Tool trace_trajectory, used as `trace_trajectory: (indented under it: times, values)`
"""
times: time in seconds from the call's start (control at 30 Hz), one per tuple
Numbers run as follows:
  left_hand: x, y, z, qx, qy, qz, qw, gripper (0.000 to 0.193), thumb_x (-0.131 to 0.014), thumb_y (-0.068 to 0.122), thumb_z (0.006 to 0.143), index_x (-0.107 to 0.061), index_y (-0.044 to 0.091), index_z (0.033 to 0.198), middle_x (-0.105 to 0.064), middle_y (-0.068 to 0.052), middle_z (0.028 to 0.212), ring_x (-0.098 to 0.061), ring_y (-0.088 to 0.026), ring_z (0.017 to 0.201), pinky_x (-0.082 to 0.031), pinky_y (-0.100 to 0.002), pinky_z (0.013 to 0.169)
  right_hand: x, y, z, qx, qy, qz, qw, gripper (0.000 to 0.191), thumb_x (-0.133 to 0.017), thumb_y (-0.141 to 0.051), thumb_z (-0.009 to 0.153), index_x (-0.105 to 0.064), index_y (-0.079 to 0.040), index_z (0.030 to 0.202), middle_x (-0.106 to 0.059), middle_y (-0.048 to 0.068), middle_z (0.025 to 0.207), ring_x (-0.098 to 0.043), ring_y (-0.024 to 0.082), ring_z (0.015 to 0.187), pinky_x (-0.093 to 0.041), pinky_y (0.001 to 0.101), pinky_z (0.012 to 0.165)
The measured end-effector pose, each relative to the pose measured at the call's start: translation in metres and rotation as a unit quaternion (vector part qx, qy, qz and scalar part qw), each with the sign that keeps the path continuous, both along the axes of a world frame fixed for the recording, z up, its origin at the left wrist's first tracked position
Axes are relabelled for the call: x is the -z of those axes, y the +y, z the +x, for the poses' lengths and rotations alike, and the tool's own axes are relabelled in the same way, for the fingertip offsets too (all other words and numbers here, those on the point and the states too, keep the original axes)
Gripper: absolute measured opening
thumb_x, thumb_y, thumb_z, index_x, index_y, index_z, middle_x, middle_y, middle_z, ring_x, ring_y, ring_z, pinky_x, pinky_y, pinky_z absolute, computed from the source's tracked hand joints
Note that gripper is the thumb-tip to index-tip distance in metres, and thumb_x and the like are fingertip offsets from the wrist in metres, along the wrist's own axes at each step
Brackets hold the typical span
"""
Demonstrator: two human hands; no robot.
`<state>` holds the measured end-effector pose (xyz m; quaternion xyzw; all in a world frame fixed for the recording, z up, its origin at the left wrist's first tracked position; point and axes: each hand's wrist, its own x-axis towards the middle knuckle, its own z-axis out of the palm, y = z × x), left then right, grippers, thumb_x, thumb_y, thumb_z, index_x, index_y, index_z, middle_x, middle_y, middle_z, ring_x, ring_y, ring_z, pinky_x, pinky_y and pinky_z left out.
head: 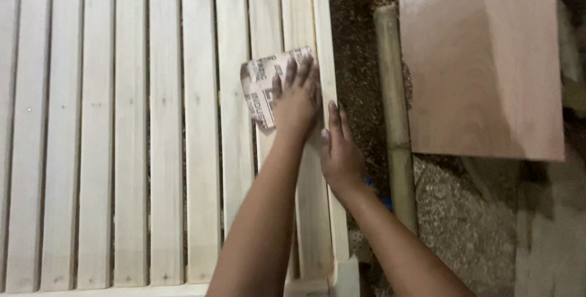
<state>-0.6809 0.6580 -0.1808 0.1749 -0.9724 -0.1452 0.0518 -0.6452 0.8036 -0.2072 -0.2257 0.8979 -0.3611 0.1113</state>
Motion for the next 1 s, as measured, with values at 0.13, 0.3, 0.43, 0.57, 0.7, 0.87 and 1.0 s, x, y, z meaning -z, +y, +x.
trace_trajectory:
  times: [0.13, 0.3, 0.43, 0.57, 0.7, 0.87, 1.0]
  values:
    - [-0.012, 0.04, 0.079, 0.028, -0.024, -0.095, 0.995, 0.064, -0.055, 0.019, 0.094, -0.043, 0.025, 0.156, -0.031, 0.0, 0.167, -0.017, -0.027, 0.154, -0.004, -0.055, 0.123, -0.003, -0.014, -0.025, 0.007, -0.046, -0.06, 0.997, 0.059, -0.032, -0.033, 0.112, -0.017, -0.022, 0.168, -0.038, 0.015, 0.166, -0.057, 0.044, 0.128, -0.055, 0.0472, 0.096]
    - [0.001, 0.089, 0.169, 0.017, -0.055, 0.078, 0.995, 0.054, -0.048, 0.026, 0.1, -0.045, 0.02, 0.153, -0.03, 0.001, 0.168, -0.013, -0.023, 0.158, 0.002, -0.05, 0.125, -0.004, -0.023, -0.046, -0.03, -0.092, -0.214, 0.972, 0.057, -0.029, -0.034, 0.114, -0.016, -0.014, 0.166, -0.023, 0.018, 0.172, -0.027, 0.037, 0.157, -0.026, 0.0459, 0.126]
    - [0.011, 0.042, 0.074, -0.021, -0.048, -0.031, 0.998, 0.06, -0.044, 0.025, 0.098, -0.046, 0.019, 0.157, -0.034, -0.001, 0.165, -0.017, -0.023, 0.156, 0.001, -0.052, 0.125, 0.0, -0.021, -0.044, -0.026, -0.128, -0.222, 0.966, 0.059, -0.028, -0.037, 0.112, -0.015, -0.014, 0.165, -0.021, 0.014, 0.173, -0.022, 0.032, 0.16, -0.02, 0.0424, 0.129]
    - [0.001, -0.02, -0.037, -0.069, 0.003, 0.066, 0.995, 0.047, -0.045, 0.036, 0.106, -0.048, 0.028, 0.152, -0.036, 0.006, 0.166, -0.027, -0.023, 0.158, -0.011, -0.053, 0.129, 0.006, -0.021, -0.046, -0.031, -0.187, -0.226, 0.956, 0.063, -0.024, -0.041, 0.111, -0.01, -0.015, 0.166, -0.012, 0.012, 0.174, -0.013, 0.032, 0.159, -0.015, 0.0441, 0.127]
    - [-0.004, 0.007, -0.04, -0.142, 0.029, 0.292, 0.945, 0.06, -0.043, 0.029, 0.109, -0.031, 0.028, 0.168, -0.029, 0.001, 0.168, -0.046, -0.031, 0.135, -0.024, -0.051, 0.128, 0.005, -0.013, -0.054, -0.069, -0.334, -0.342, 0.875, 0.071, -0.029, -0.052, 0.106, 0.002, -0.025, 0.163, -0.004, 0.008, 0.173, -0.012, 0.029, 0.159, -0.02, 0.0429, 0.128]
    - [-0.007, 0.124, 0.117, -0.116, 0.063, 0.378, 0.916, 0.047, -0.044, 0.019, 0.107, -0.047, 0.011, 0.154, -0.032, -0.013, 0.168, -0.02, -0.033, 0.158, -0.018, -0.049, 0.127, -0.008, 0.01, -0.055, 0.052, -0.568, -0.337, 0.749, 0.076, -0.014, -0.067, 0.101, -0.028, -0.025, 0.162, -0.026, 0.014, 0.171, -0.031, 0.032, 0.154, -0.032, 0.0465, 0.119]
    - [-0.001, 0.178, 0.206, -0.102, 0.065, 0.434, 0.893, 0.054, -0.044, 0.014, 0.104, -0.041, 0.007, 0.157, -0.029, -0.017, 0.169, -0.013, -0.039, 0.159, -0.018, -0.049, 0.126, -0.016, 0.03, -0.049, 0.06, -0.61, -0.366, 0.7, 0.087, -0.004, -0.076, 0.087, -0.022, -0.036, 0.162, -0.017, 0.003, 0.172, -0.021, 0.025, 0.154, -0.018, 0.047, 0.119]
